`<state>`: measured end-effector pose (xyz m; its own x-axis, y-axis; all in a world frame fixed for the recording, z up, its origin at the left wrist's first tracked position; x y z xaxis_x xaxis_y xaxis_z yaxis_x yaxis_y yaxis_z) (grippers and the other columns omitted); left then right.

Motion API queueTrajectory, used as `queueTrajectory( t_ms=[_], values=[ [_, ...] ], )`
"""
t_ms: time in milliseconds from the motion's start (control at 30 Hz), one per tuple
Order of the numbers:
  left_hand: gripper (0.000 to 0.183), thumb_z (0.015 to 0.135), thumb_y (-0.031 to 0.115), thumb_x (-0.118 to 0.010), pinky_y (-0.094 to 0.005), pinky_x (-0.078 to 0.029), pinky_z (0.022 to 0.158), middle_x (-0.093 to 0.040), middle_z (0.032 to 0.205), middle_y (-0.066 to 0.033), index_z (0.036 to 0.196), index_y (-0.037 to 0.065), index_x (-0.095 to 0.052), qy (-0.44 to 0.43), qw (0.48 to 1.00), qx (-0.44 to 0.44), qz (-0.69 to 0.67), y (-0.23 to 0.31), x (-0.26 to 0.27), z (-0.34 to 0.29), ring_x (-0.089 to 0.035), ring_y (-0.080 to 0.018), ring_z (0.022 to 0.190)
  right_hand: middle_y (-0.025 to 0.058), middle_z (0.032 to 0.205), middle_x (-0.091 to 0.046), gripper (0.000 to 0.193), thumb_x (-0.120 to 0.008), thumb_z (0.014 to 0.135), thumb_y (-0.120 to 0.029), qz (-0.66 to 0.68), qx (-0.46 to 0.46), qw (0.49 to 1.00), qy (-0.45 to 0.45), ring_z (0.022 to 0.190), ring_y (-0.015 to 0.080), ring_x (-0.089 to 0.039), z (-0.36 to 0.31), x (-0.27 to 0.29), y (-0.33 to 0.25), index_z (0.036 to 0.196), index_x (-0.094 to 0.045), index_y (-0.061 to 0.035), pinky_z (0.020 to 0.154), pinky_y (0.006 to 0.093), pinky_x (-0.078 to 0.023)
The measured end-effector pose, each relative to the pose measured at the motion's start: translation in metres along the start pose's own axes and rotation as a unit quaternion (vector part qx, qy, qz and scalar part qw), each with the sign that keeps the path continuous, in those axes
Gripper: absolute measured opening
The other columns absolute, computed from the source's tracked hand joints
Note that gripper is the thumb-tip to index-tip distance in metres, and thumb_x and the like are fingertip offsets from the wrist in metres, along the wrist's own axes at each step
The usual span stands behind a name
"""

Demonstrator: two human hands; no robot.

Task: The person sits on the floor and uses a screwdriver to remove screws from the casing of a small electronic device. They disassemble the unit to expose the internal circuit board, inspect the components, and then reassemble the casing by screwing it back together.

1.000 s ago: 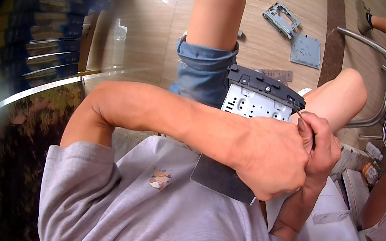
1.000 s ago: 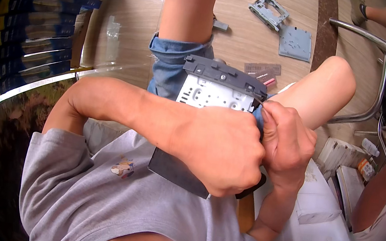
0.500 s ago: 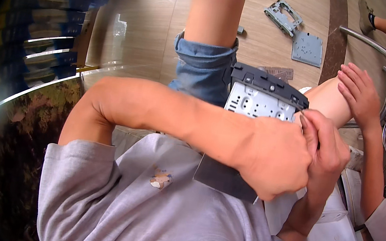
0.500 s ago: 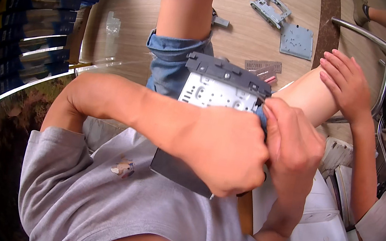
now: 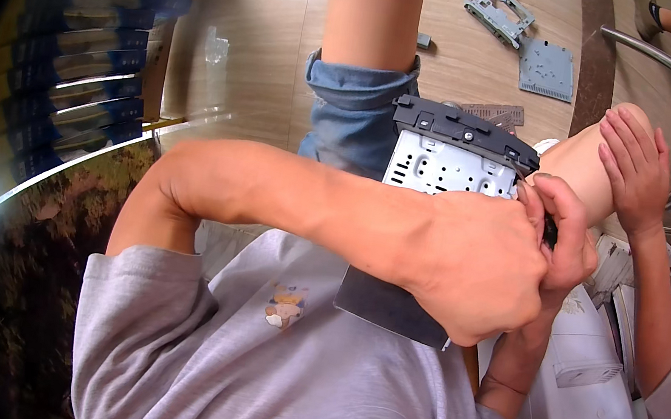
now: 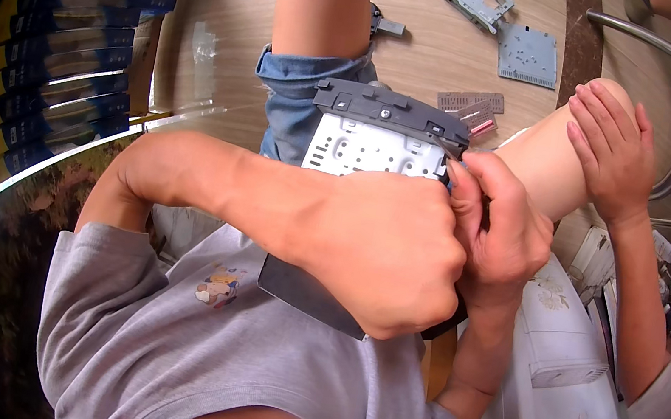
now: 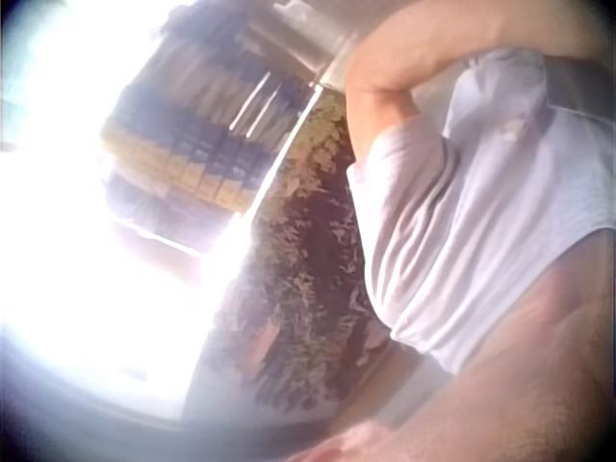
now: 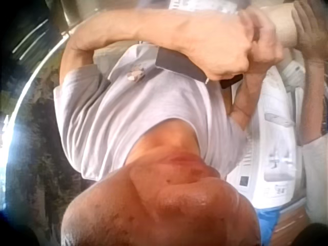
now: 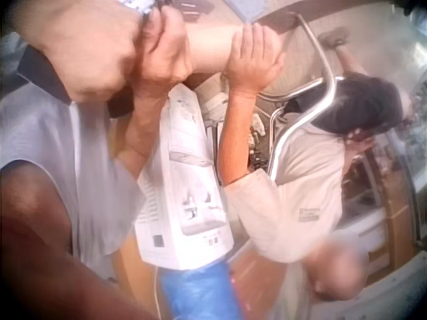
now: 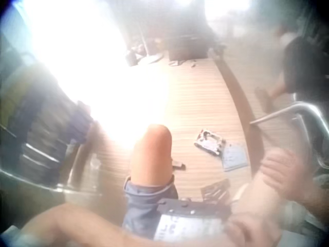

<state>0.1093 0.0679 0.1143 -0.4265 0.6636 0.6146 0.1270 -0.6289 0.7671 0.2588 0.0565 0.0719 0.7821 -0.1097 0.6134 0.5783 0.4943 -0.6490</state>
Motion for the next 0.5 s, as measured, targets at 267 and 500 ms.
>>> queueTrajectory(
  t_ms=[267,500],
  values=[
    [0.018,0.062,0.023,-0.066,-0.0432,-0.050,0.049,-0.062,0.056,-0.0101,0.052,0.008,-0.065,0.017,1.000,-0.004,0.016,0.002,-0.004,-0.009,-0.061,-0.0326,0.049,0.0109,0.079,-0.069,0.014,-0.073,0.094,-0.009,0.024,0.014,0.999,0.040,0.063,0.0232,-0.067,-0.010,-0.022,-0.005,0.099,-0.067,0.0027,0.058,0.0325,-0.054],
    [0.019,0.064,0.022,-0.066,-0.0430,-0.049,0.049,-0.062,0.056,-0.0105,0.053,0.007,-0.065,0.018,1.000,-0.013,0.006,0.000,-0.006,-0.007,-0.062,-0.0316,0.050,0.0103,0.080,-0.067,0.009,-0.071,0.094,-0.004,0.022,-0.028,0.998,0.044,0.063,0.0231,-0.066,-0.017,-0.027,-0.006,0.100,-0.066,0.0006,0.057,0.0338,-0.053]
  ],
)
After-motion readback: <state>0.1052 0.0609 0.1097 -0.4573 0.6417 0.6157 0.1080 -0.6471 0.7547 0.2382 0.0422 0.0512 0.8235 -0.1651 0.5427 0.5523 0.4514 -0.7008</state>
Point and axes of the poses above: each hand's wrist, its own z-axis towards the middle knuckle, its own x-axis out of the back of the hand, y = z × x, the point moved 1 cm from there along z, towards the middle knuckle
